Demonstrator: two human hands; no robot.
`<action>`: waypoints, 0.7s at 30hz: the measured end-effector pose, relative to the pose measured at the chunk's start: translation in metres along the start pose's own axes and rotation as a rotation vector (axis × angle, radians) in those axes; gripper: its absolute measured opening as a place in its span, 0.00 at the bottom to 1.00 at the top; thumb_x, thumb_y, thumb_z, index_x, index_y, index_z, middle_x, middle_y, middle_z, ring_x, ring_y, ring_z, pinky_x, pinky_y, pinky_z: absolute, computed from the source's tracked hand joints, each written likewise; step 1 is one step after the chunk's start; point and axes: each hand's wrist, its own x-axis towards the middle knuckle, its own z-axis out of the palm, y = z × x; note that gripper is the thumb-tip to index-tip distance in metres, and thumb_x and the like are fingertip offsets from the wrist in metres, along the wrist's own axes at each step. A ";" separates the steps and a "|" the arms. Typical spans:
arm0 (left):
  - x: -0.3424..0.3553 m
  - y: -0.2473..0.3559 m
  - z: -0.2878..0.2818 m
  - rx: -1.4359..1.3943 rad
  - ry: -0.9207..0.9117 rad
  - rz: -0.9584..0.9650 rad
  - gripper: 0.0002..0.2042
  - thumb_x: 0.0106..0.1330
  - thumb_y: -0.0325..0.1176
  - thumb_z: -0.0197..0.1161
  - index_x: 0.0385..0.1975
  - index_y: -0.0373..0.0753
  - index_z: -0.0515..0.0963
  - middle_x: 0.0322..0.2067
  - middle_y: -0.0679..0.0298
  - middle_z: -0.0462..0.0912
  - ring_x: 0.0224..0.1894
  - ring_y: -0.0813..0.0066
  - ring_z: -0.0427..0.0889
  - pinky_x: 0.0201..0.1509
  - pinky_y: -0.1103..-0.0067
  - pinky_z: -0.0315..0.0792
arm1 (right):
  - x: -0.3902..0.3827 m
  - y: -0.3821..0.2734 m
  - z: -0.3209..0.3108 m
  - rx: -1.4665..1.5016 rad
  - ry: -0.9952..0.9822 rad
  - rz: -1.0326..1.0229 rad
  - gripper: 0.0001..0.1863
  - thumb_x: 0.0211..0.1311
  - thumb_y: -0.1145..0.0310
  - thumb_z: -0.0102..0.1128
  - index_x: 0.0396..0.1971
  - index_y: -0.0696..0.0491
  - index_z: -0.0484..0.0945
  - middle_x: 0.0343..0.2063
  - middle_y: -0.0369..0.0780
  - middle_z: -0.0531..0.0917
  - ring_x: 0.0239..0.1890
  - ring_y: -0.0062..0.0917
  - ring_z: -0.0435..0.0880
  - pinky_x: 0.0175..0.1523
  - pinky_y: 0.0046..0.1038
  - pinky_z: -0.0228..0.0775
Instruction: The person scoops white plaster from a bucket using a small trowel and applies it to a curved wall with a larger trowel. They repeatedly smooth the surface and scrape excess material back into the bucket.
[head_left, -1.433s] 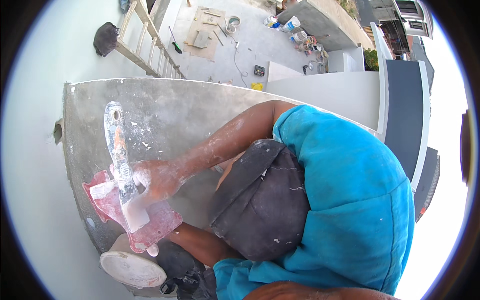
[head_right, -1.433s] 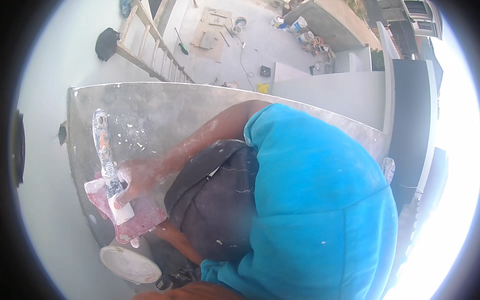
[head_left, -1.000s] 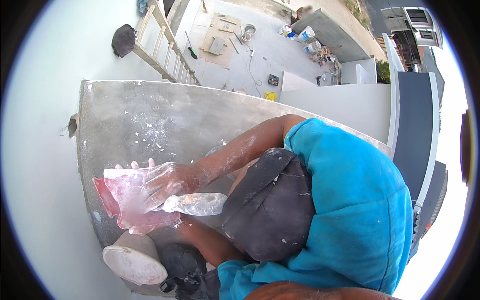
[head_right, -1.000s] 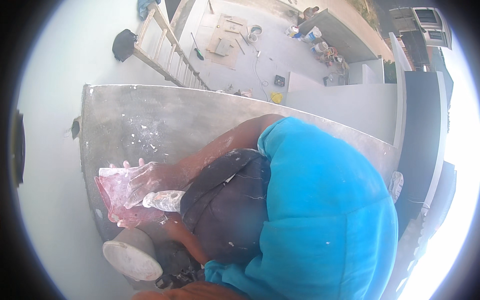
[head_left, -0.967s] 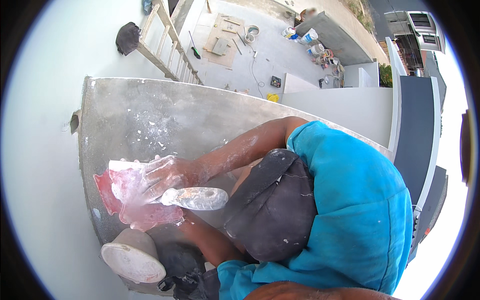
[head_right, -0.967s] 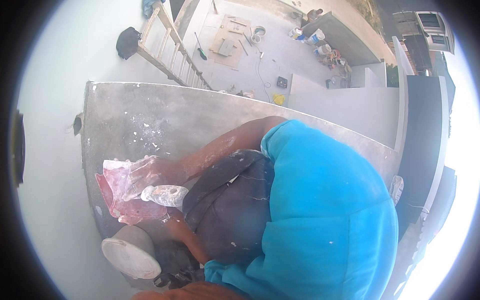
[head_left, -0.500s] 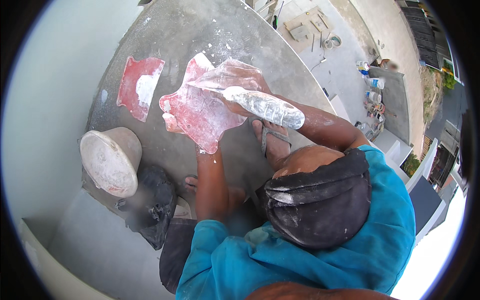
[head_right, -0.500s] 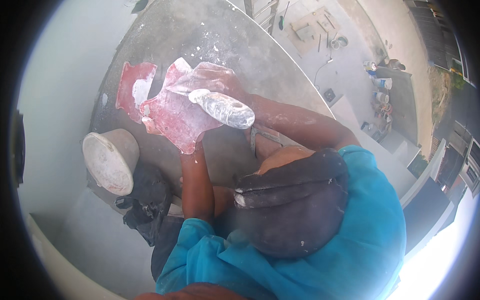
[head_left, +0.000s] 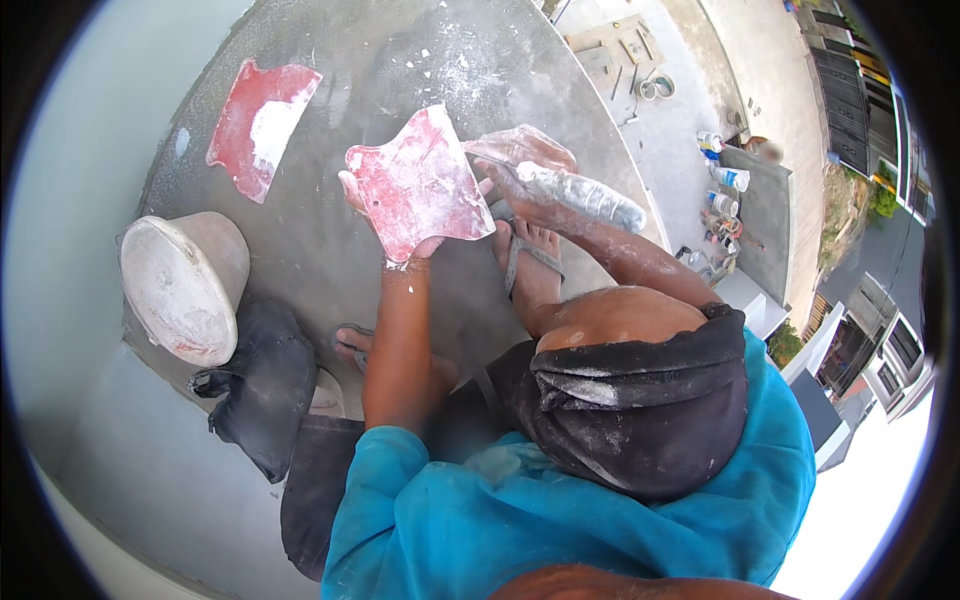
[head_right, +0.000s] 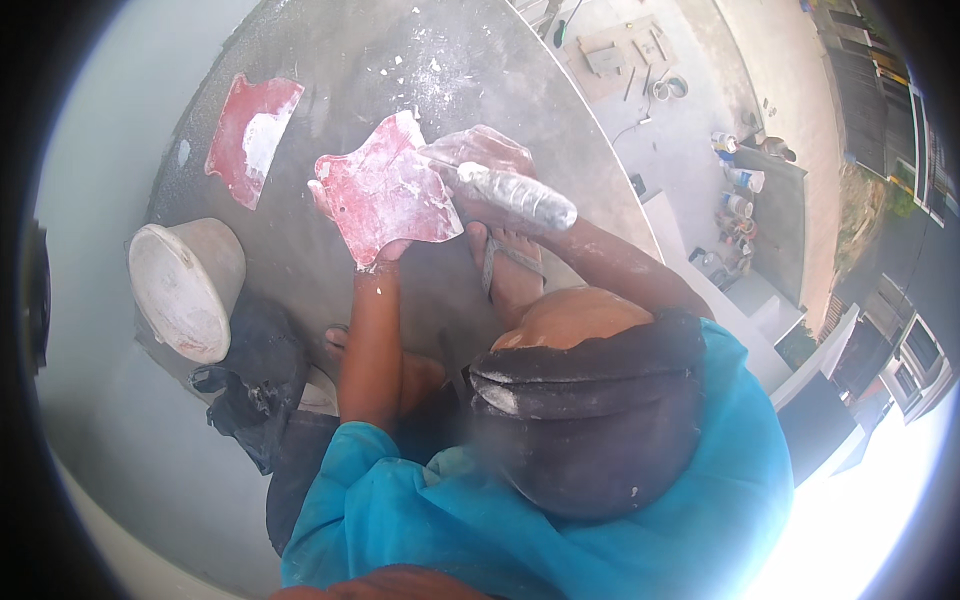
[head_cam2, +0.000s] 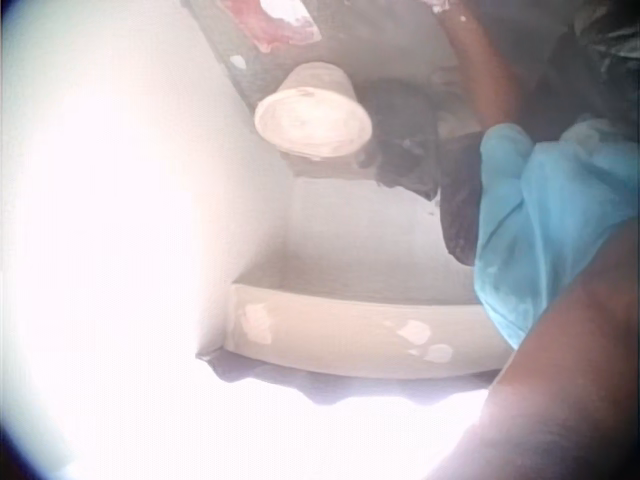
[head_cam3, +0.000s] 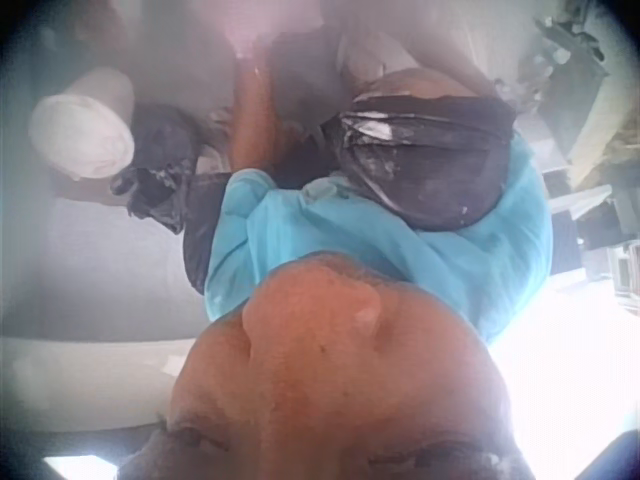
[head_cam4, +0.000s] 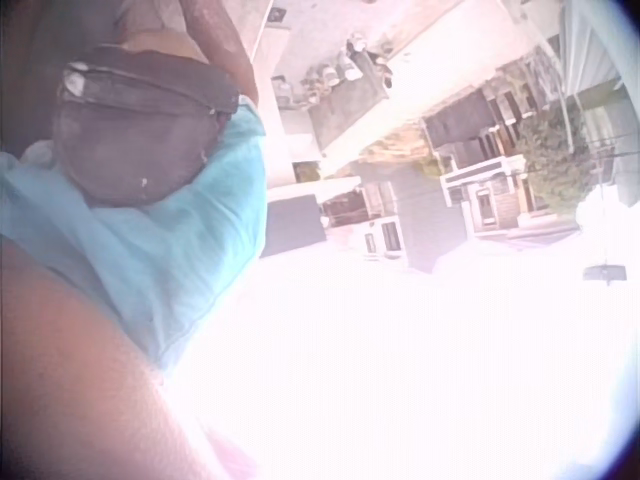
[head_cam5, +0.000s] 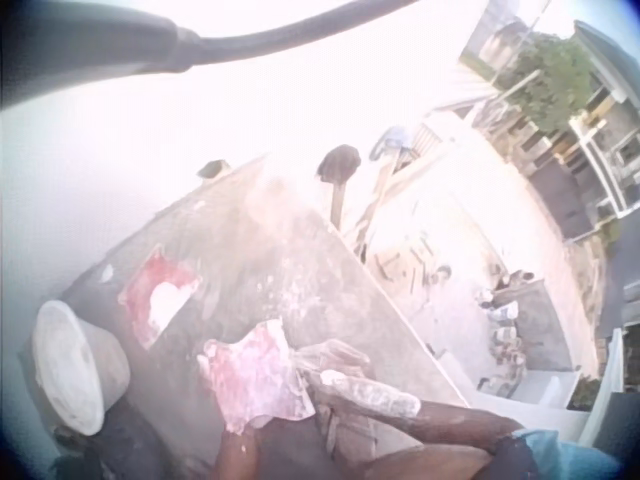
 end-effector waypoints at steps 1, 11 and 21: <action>0.000 0.001 0.001 -0.063 -0.004 0.018 0.57 0.50 0.80 0.50 0.71 0.39 0.54 0.66 0.47 0.63 0.65 0.42 0.66 0.66 0.38 0.54 | -0.011 -0.006 0.002 0.196 -0.011 0.065 0.19 0.52 0.68 0.65 0.47 0.47 0.84 0.43 0.36 0.85 0.45 0.30 0.83 0.49 0.29 0.75; 0.001 0.006 0.029 -0.112 0.072 0.062 0.55 0.52 0.80 0.48 0.69 0.39 0.57 0.66 0.47 0.64 0.64 0.41 0.66 0.60 0.33 0.57 | -0.003 0.006 0.007 0.117 -0.097 -0.182 0.19 0.49 0.65 0.66 0.44 0.44 0.85 0.42 0.32 0.85 0.38 0.25 0.81 0.41 0.28 0.72; 0.002 0.017 0.032 0.204 0.135 -0.037 0.46 0.58 0.76 0.47 0.66 0.43 0.62 0.64 0.51 0.66 0.61 0.42 0.68 0.58 0.38 0.62 | 0.012 0.023 0.002 0.055 -0.102 -0.011 0.14 0.53 0.72 0.63 0.41 0.49 0.84 0.40 0.36 0.85 0.41 0.30 0.83 0.45 0.30 0.76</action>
